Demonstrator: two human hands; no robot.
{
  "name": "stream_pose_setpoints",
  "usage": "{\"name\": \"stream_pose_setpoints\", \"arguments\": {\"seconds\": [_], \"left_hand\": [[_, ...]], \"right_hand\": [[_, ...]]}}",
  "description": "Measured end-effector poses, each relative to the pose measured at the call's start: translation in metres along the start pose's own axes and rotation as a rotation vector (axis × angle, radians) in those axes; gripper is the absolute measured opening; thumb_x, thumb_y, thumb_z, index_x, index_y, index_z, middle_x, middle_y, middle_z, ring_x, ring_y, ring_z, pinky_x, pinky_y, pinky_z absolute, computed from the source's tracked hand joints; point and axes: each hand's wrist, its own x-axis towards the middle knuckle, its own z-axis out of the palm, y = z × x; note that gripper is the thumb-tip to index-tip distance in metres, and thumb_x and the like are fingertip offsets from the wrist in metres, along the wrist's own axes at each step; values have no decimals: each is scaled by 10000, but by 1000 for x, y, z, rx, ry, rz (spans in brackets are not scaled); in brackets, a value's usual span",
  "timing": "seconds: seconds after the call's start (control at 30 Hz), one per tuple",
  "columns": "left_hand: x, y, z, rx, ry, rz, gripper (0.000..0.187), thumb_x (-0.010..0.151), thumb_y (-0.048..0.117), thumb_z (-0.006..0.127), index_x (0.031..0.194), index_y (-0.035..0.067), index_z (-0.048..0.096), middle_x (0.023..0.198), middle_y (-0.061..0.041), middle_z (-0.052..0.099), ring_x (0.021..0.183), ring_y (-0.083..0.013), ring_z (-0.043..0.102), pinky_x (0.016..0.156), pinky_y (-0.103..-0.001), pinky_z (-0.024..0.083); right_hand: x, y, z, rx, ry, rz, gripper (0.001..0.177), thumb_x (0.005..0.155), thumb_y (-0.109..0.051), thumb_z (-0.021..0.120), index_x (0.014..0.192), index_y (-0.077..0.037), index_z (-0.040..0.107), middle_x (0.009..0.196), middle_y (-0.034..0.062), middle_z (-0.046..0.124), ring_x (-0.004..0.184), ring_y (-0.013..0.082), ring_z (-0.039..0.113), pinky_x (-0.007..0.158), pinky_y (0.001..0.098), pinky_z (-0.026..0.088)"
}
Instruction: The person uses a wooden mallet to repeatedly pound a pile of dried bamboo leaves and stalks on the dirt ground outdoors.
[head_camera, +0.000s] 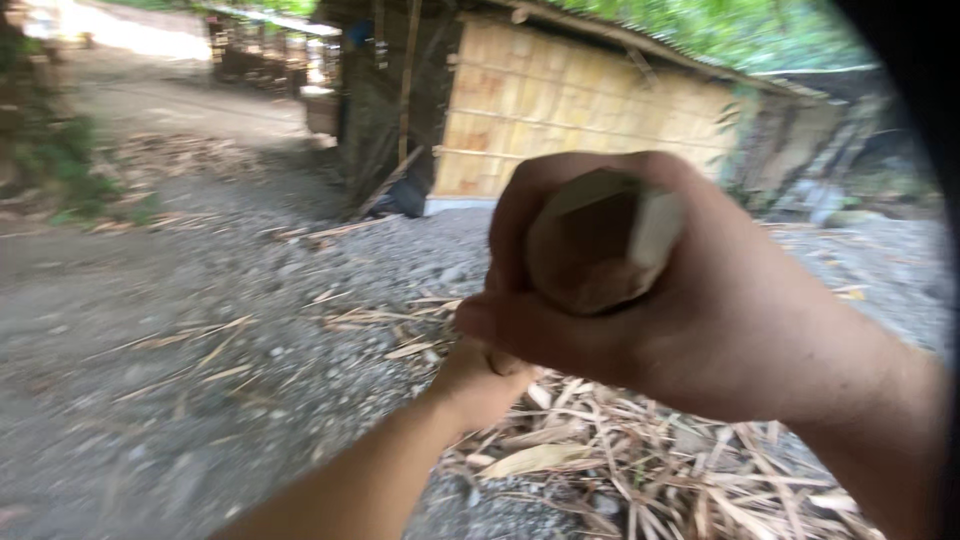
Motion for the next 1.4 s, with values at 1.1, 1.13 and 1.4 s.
{"name": "stream_pose_setpoints", "arguments": {"seconds": [1.1, 1.13, 1.4], "left_hand": [[57, -20, 111, -20, -203, -148, 240, 933, 300, 705, 1001, 75, 657, 899, -66, 678, 757, -167, 607, 725, -397, 534], [60, -23, 97, 20, -182, -144, 243, 931, 306, 703, 1014, 81, 661, 910, -65, 684, 772, -168, 616, 736, -397, 536], [45, -13, 7, 164, -36, -303, 297, 915, 350, 680, 1112, 127, 691, 1002, -54, 740, 895, -176, 687, 828, -396, 554]], "right_hand": [[-19, 90, -44, 15, -156, -179, 220, 859, -312, 828, 896, -143, 692, 786, -46, 735, 707, 77, 713, 619, 258, 585], [-12, 86, -38, 15, -178, -229, 236, 860, -326, 823, 907, -143, 681, 785, -53, 731, 705, 68, 719, 622, 257, 584], [29, 78, -15, 164, -127, -358, 212, 873, -262, 809, 934, -128, 657, 817, -23, 712, 733, 100, 716, 631, 279, 601]]}}
